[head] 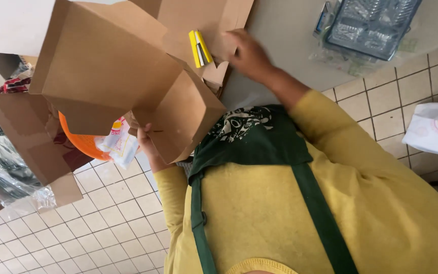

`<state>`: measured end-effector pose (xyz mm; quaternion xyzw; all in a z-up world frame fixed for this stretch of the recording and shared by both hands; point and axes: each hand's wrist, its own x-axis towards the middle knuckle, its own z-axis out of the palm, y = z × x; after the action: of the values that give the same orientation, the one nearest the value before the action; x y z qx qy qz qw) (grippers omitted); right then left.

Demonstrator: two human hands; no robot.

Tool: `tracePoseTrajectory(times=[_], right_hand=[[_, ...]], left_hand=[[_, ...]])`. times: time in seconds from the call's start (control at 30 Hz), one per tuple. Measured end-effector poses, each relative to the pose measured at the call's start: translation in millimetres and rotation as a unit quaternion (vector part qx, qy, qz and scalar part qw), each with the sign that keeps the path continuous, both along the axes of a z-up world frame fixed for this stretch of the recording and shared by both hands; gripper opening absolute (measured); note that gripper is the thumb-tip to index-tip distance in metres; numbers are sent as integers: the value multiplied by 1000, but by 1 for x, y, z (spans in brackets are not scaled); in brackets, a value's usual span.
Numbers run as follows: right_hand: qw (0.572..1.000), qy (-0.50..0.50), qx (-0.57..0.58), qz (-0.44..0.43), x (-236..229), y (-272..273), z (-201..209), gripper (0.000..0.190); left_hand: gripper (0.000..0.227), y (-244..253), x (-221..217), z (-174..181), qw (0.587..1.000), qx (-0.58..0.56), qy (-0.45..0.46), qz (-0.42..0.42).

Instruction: The person repeatedly folds flat cardboard sheets into small boxes and secures the seams with a yellow tape dispenser. They place each finished box aside on the table. The process is repeated multiple times throughout the clip.

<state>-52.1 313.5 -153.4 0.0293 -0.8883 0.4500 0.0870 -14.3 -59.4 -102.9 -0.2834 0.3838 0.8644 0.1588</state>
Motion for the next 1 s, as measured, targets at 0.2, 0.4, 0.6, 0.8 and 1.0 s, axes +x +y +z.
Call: tracePoseTrajectory(times=[0.2, 0.4, 0.6, 0.8, 1.0], right_hand=[[826, -41, 519, -215, 150, 195, -7, 26], [820, -102, 527, -198, 198, 238, -17, 20], [874, 18, 442, -202, 187, 236, -2, 25], [912, -96, 317, -243, 192, 241, -8, 12], [920, -6, 330, -213, 180, 239, 11, 20]], left_hand=[[51, -12, 11, -14, 999, -1, 33, 19], [52, 30, -7, 27, 999, 20, 30, 25], [59, 51, -13, 61, 997, 43, 64, -20], [62, 51, -4, 64, 997, 35, 75, -1], [57, 36, -2, 36, 996, 47, 75, -3]])
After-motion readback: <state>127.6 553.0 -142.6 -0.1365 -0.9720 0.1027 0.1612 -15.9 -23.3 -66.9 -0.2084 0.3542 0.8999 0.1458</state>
